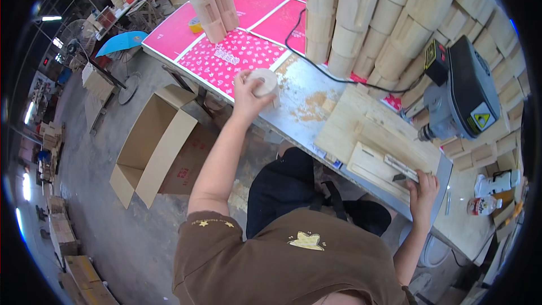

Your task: Drilling holes into cylindrical wooden blocks using a bench drill press.

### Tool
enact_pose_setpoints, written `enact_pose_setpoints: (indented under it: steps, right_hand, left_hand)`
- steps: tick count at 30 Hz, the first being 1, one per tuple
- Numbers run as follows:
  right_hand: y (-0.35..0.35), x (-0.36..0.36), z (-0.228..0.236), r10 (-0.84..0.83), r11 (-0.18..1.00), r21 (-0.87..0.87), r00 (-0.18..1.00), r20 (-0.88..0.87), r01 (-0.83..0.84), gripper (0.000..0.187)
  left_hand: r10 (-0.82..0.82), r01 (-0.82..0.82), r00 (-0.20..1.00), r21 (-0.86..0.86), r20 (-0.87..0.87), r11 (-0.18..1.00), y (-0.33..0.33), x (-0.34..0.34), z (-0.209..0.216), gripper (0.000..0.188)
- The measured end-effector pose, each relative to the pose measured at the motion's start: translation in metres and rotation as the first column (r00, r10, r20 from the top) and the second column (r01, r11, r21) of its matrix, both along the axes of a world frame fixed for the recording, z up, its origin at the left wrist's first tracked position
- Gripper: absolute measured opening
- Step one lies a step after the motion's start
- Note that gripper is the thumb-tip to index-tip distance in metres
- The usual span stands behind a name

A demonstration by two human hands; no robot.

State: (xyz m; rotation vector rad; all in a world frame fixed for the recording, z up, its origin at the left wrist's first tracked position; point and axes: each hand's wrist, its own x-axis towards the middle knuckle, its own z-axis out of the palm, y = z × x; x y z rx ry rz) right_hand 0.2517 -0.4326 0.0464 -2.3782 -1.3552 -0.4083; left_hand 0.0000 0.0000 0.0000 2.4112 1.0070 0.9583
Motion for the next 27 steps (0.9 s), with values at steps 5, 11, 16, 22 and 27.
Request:
enact_pose_setpoints:
  steps: [5, 11, 16, 22, 27]
  right_hand:
    - [0.005, -0.014, 0.008, -0.019, 1.0, -0.009, 0.998, -0.067, 0.019, 0.034]
    - [0.008, -0.013, 0.009, -0.046, 0.999, -0.035, 0.992, -0.114, 0.042, 0.034]
    - [0.009, -0.015, 0.012, -0.091, 0.995, -0.056, 0.99, -0.111, 0.085, 0.036]
    - [0.008, -0.016, 0.013, -0.18, 0.983, -0.072, 0.963, -0.2, 0.168, 0.039]
    - [0.005, -0.014, 0.008, -0.205, 0.978, -0.079, 0.959, -0.193, 0.193, 0.037]
  left_hand:
    - [0.216, -0.174, 0.86, -0.133, 0.463, 0.976, -0.021, 0.001, -0.02, 0.067]
    - [0.276, -0.033, 0.903, -0.585, 0.331, 0.81, -0.008, -0.007, 0.005, 0.073]
    - [0.243, -0.095, 0.827, -0.3, 0.507, 0.949, 0.095, -0.014, 0.094, 0.082]
    - [0.24, -0.301, 0.807, 0.026, 0.539, 0.953, 0.275, -0.019, 0.218, 0.072]
    - [0.479, -0.571, 0.766, 0.112, 0.428, 0.813, 0.382, -0.014, 0.253, 0.08]
